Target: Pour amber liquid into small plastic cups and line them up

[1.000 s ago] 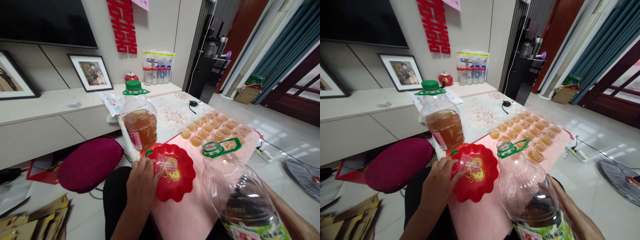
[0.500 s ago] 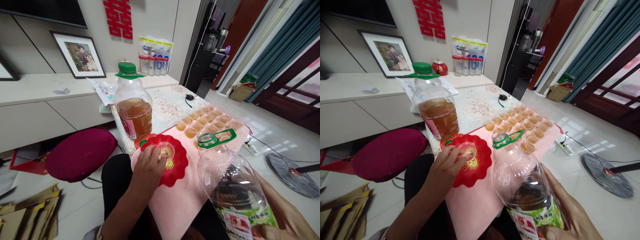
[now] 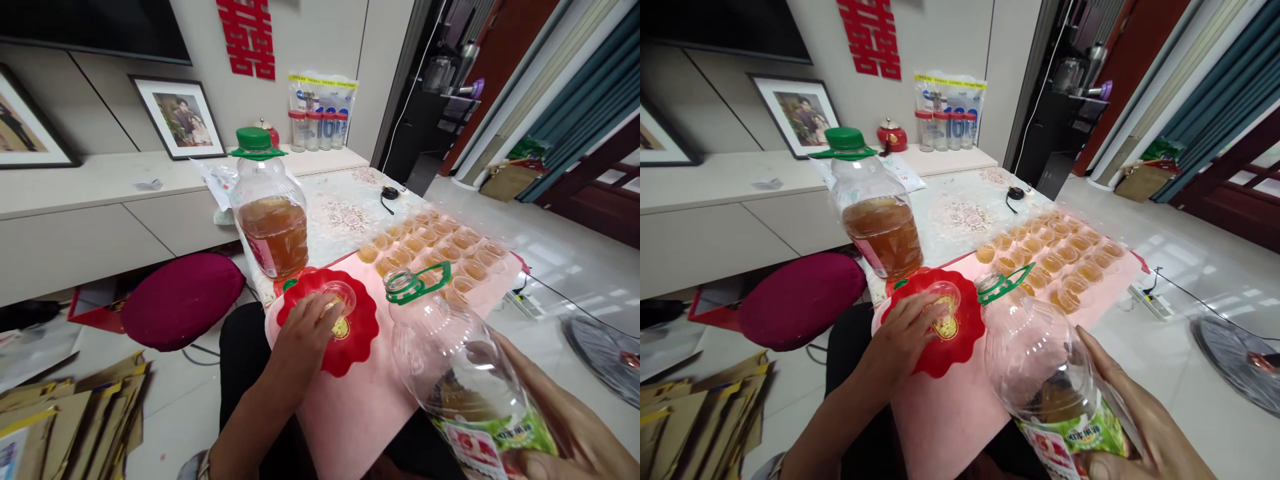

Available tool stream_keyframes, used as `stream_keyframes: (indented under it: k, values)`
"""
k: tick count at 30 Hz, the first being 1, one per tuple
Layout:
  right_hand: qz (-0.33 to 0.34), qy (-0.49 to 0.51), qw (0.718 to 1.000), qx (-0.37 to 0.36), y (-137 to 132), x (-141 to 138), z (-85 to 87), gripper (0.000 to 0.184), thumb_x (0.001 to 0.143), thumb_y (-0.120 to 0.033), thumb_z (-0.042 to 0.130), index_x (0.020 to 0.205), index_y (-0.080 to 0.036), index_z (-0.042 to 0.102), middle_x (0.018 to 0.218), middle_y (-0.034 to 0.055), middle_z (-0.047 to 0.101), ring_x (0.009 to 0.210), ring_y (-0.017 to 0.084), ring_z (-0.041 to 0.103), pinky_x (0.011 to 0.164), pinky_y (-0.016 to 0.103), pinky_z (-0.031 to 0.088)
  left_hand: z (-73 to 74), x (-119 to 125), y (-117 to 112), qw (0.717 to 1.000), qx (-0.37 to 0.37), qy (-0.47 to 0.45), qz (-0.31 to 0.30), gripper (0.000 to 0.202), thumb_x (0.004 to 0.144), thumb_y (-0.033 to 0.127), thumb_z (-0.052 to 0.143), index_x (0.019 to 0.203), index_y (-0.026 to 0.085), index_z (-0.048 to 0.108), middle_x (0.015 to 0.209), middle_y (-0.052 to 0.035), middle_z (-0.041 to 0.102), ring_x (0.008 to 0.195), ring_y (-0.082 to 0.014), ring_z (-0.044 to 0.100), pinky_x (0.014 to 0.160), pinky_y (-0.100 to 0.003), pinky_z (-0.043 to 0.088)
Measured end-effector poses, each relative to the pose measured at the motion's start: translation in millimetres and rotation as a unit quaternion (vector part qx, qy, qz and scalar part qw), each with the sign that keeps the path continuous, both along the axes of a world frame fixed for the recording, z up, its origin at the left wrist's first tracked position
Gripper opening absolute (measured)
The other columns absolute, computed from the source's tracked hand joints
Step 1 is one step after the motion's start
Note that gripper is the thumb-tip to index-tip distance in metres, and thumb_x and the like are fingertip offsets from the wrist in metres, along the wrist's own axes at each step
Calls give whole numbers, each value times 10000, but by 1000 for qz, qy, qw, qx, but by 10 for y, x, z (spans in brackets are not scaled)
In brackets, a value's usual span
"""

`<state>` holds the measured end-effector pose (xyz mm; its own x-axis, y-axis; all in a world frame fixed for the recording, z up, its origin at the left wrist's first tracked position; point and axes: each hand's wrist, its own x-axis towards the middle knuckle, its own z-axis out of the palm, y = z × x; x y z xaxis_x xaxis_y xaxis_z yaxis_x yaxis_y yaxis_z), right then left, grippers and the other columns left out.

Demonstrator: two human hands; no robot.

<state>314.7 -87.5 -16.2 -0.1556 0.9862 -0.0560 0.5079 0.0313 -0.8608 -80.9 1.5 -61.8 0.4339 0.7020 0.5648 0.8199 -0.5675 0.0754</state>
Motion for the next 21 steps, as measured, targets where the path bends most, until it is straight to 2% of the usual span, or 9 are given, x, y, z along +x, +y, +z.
stream_keyframes:
  k: [4, 7, 10, 13, 15, 17, 19, 20, 21]
  values:
    - [13, -20, 1000, -11, 54, 94, -40, 1126, 715, -595, 869, 1698, -514, 325, 1757, -64, 432, 1531, 387, 474, 1084, 440, 533, -58, -12, -12, 999, -23, -19, 23, 420, 1015, 123, 566, 1434, 140, 586, 1372, -148, 769, 1213, -299, 786, 1006, -445, 713]
    - [31, -17, 999, -33, 100, 154, -51, 1095, 744, -597, 841, 1700, -524, 313, 1765, -50, 423, 1533, 419, 455, 1088, 483, 545, -48, -7, -52, 996, -46, -40, 57, 519, 1013, 92, 534, 1527, 151, 505, 1496, -185, 687, 1341, -310, 736, 1059, -436, 690]
    - [43, -29, 998, -37, 164, 172, -17, 1091, 753, -602, 833, 1705, -517, 307, 1756, -33, 446, 1516, 420, 488, 1090, 480, 549, 110, 12, -169, 988, -45, -100, 107, 559, 1021, 84, 501, 1572, 164, 454, 1596, -221, 581, 1462, -335, 648, 1121, -478, 655]
    - [52, -58, 996, -33, 235, 184, 49, 1127, 751, -606, 836, 1720, -503, 270, 1756, -37, 445, 1519, 394, 511, 1115, 454, 528, 322, 95, -393, 951, -106, -256, 135, 439, 1048, 248, 554, 1486, 229, 540, 1461, -160, 667, 1350, -305, 709, 1063, -487, 676]
    - [69, -78, 994, -45, 276, 208, 105, 1159, 742, -605, 844, 1727, -500, 244, 1767, -47, 417, 1540, 386, 485, 1144, 459, 500, 363, 230, -566, 879, -276, -374, 104, 370, 1021, 407, 625, 1355, 249, 630, 1277, -112, 736, 1086, -257, 773, 898, -432, 699]
    - [77, -109, 990, -42, 306, 246, 172, 1160, 732, -633, 837, 1724, -506, 249, 1778, -60, 391, 1563, 381, 447, 1163, 464, 475, 280, 439, -706, 747, -500, -436, 40, 519, 893, 507, 786, 1317, 232, 670, 1139, -103, 749, 959, -259, 753, 873, -451, 667]
    - [81, -154, 985, -15, 334, 284, 252, 1126, 740, -681, 796, 1718, -516, 262, 1769, -62, 408, 1562, 380, 450, 1161, 475, 472, 130, 694, -777, 595, -638, -489, -13, 1049, 576, 495, 1019, 1486, 206, 583, 1218, -165, 722, 1102, -363, 734, 950, -540, 633]
    - [84, -182, 980, 1, 352, 298, 299, 1119, 746, -703, 774, 1719, -517, 253, 1757, -59, 432, 1556, 380, 462, 1163, 485, 467, 66, 819, -784, 498, -699, -511, -52, 1333, 452, 458, 1074, 1606, 214, 454, 1309, -206, 698, 1151, -402, 731, 1008, -593, 605]
    - [94, -209, 973, 9, 374, 307, 350, 1123, 752, -713, 761, 1723, -517, 233, 1747, -55, 450, 1551, 379, 471, 1167, 494, 460, 27, 932, -774, 442, -731, -514, -81, 1532, 424, 520, 1076, 1700, 222, 282, 1340, -234, 698, 1117, -410, 762, 1002, -619, 608]
